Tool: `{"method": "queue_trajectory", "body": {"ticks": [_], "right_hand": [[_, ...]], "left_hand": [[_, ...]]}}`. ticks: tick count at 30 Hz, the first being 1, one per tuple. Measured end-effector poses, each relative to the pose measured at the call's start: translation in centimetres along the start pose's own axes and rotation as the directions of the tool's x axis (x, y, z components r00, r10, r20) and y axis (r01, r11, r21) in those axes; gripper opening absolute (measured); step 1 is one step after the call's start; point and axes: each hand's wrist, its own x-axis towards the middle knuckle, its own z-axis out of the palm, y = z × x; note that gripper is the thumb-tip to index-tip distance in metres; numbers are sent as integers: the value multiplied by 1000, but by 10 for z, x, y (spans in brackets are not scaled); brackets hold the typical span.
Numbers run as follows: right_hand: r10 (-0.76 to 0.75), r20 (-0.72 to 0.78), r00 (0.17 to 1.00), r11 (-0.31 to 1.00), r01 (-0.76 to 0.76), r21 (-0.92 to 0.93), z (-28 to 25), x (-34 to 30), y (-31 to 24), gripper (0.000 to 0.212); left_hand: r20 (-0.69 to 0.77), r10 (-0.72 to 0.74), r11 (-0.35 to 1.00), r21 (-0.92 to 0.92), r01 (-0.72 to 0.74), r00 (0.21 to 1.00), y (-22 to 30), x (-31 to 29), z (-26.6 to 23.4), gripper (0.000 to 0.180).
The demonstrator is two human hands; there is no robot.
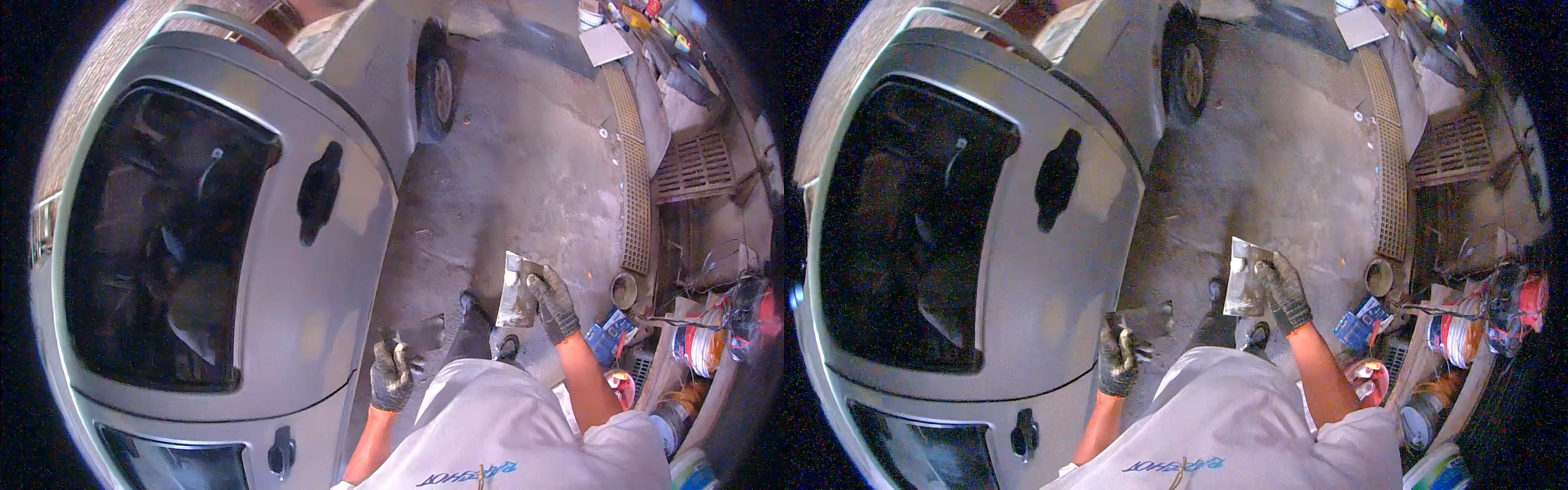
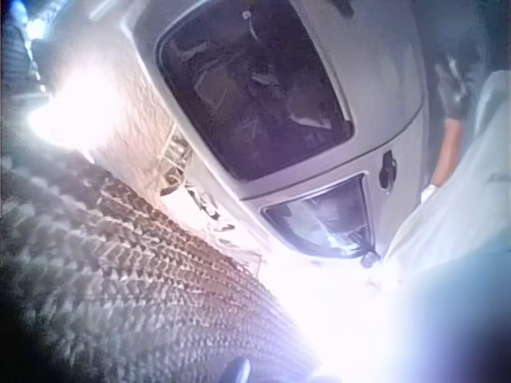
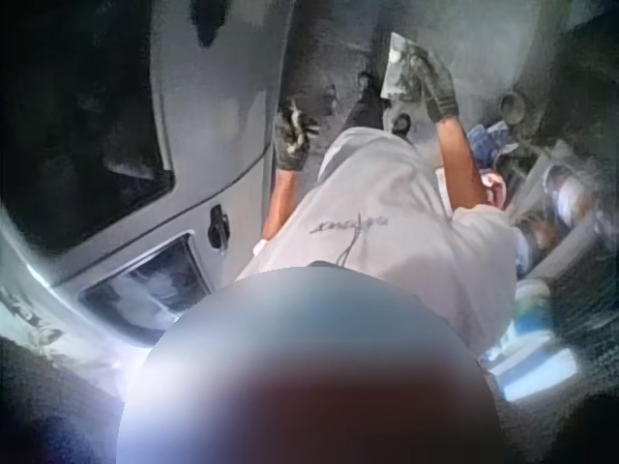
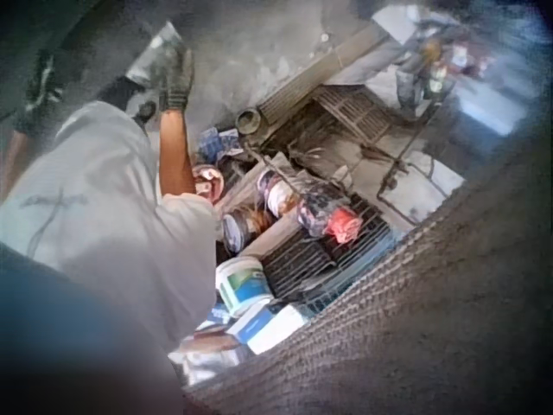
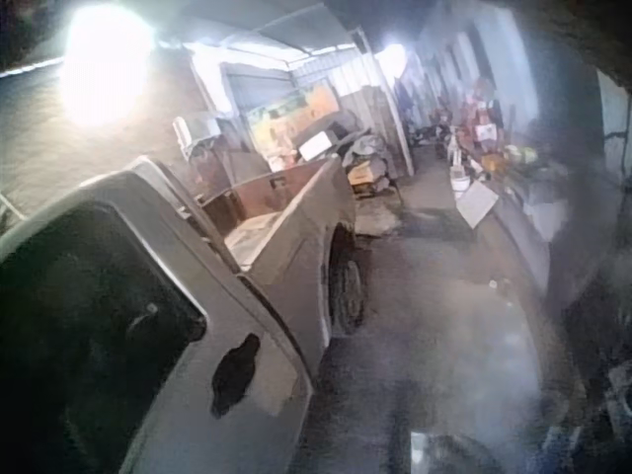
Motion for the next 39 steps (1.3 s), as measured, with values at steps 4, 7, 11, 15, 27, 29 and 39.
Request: {"method": "queue_trajectory", "body": {"ticks": [4, 7, 11, 15, 27, 29, 39], "right_hand": [[30, -41, 999, 999, -30, 12, 5, 5, 2, 25], [46, -106, 993, 999, -47, -11, 5, 15, 18, 25], [-3, -96, 995, 999, -1, -42, -1, 35, 48, 26], [-17, -19, 1000, 998, 18, 59, -7, 40, 53, 23], [58, 232, 971, 993, -81, 89, -29, 68, 95, 20], [65, 280, 958, 998, -65, -10, -34, 76, 109, 19], [253, 330, 910, 967, -235, -94, -53, 80, 78, 25]], "left_hand": [[144, -116, 966, -215, 146, 983, -3, 39, -1, 6], [162, 37, 916, -399, 31, 986, -16, 70, -9, 10], [80, 270, 945, 170, -280, 960, -31, 103, -51, 8], [-140, 474, 860, 286, -423, 869, -1, 97, -93, 14], [273, 605, 492, 611, -620, 748, 71, 32, -103, 45], [296, 626, 432, 638, -637, 722, 74, 29, -105, 39], [292, 414, 369, 812, -452, 862, 52, -21, -91, 19]]}}
